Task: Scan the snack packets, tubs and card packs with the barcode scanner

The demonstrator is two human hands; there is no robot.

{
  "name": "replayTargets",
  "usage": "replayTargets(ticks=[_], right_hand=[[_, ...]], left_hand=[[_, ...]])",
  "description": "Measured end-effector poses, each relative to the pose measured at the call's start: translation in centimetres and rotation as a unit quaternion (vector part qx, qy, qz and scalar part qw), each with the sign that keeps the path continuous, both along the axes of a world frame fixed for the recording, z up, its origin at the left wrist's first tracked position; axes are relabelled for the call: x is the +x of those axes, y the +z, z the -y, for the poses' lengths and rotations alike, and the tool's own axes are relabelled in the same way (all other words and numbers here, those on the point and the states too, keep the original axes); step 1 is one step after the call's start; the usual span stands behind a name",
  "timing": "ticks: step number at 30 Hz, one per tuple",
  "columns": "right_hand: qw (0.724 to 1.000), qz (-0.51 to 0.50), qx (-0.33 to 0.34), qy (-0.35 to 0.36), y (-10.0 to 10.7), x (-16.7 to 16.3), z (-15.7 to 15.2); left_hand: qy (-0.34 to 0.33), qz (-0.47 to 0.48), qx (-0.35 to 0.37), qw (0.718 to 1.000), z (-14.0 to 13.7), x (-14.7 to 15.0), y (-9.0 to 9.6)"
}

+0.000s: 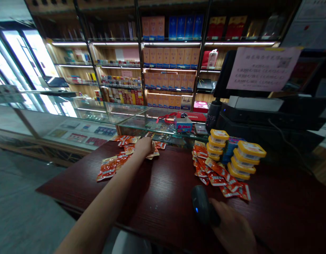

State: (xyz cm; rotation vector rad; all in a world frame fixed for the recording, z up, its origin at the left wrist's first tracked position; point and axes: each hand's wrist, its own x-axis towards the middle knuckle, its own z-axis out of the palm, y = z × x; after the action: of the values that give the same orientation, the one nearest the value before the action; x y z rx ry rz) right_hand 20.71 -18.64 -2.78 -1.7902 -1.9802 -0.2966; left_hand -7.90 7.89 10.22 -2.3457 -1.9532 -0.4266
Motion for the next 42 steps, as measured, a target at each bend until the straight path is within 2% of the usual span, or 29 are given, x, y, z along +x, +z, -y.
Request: replayTargets(ticks=[2, 3, 4, 6, 7, 9, 11, 13, 17, 21, 25, 27, 30, 32, 34, 38, 40, 42], right_hand=[[1.000, -0.014, -0.022, -0.007, 0.3, -0.2, 0.0], [0.999, -0.027, -0.036, -0.008, 0.6, -0.3, 0.0], [0.998, -0.044, -0.051, -0.009, 0.9, -0.4, 0.0], [0.992, -0.092, -0.081, -0.011, 1.9, -0.6, 0.0], [0.988, -0.123, -0.096, -0.015, 2.6, -0.7, 0.0], [0.972, -0.200, -0.124, -0.023, 4.0, -1.0, -0.1], [0.947, -0.290, -0.139, -0.015, 5.4, -1.5, -0.4], [0.917, -0.377, -0.127, -0.003, 6.4, -2.2, -0.8], [0.857, -0.505, -0.095, 0.040, 7.2, -3.9, -1.6], [0.807, -0.571, -0.146, 0.044, 7.5, -5.2, -2.0], [0.780, -0.601, -0.165, 0.056, 8.0, -5.9, -2.1], [0.779, -0.602, -0.171, 0.048, 8.3, -6.1, -2.0], [0.781, -0.598, -0.180, 0.021, 8.7, -6.2, -1.8], [0.782, -0.596, -0.180, 0.014, 8.9, -6.3, -1.6], [0.786, -0.592, -0.180, 0.013, 8.9, -6.3, -1.4], [0.804, -0.569, -0.174, 0.008, 8.8, -6.1, -1.3], [0.835, -0.530, -0.145, 0.020, 8.7, -5.6, -1.4], [0.882, -0.455, -0.117, 0.033, 8.3, -4.7, -1.3]], left_hand=[[-0.044, 0.142, -0.023, 0.989, 1.5, 1.3, -0.3], [-0.082, 0.235, -0.052, 0.967, 2.2, 2.0, -0.8], [-0.111, 0.341, -0.084, 0.930, 3.0, 2.8, -1.7], [-0.133, 0.543, -0.129, 0.819, 4.5, 4.4, -3.9], [-0.132, 0.610, -0.144, 0.768, 5.1, 5.1, -5.1], [-0.108, 0.687, -0.131, 0.707, 6.2, 6.4, -7.3], [-0.094, 0.721, -0.111, 0.677, 7.0, 7.3, -8.9], [-0.098, 0.729, -0.094, 0.671, 7.4, 7.8, -9.8], [-0.115, 0.722, -0.068, 0.679, 7.7, 8.0, -10.4], [-0.112, 0.724, -0.050, 0.679, 7.7, 7.9, -10.8], [-0.113, 0.727, -0.047, 0.676, 7.6, 7.8, -11.1], [-0.118, 0.711, -0.037, 0.692, 7.5, 7.7, -11.2], [-0.119, 0.662, -0.004, 0.740, 7.3, 7.4, -11.3], [-0.115, 0.638, 0.012, 0.761, 7.2, 7.2, -11.3], [-0.113, 0.647, 0.012, 0.754, 7.2, 7.2, -11.4], [-0.114, 0.707, -0.024, 0.698, 7.3, 7.4, -11.4], [-0.110, 0.716, -0.035, 0.688, 7.4, 7.5, -11.3], [-0.106, 0.713, -0.037, 0.692, 7.5, 7.5, -11.1]])
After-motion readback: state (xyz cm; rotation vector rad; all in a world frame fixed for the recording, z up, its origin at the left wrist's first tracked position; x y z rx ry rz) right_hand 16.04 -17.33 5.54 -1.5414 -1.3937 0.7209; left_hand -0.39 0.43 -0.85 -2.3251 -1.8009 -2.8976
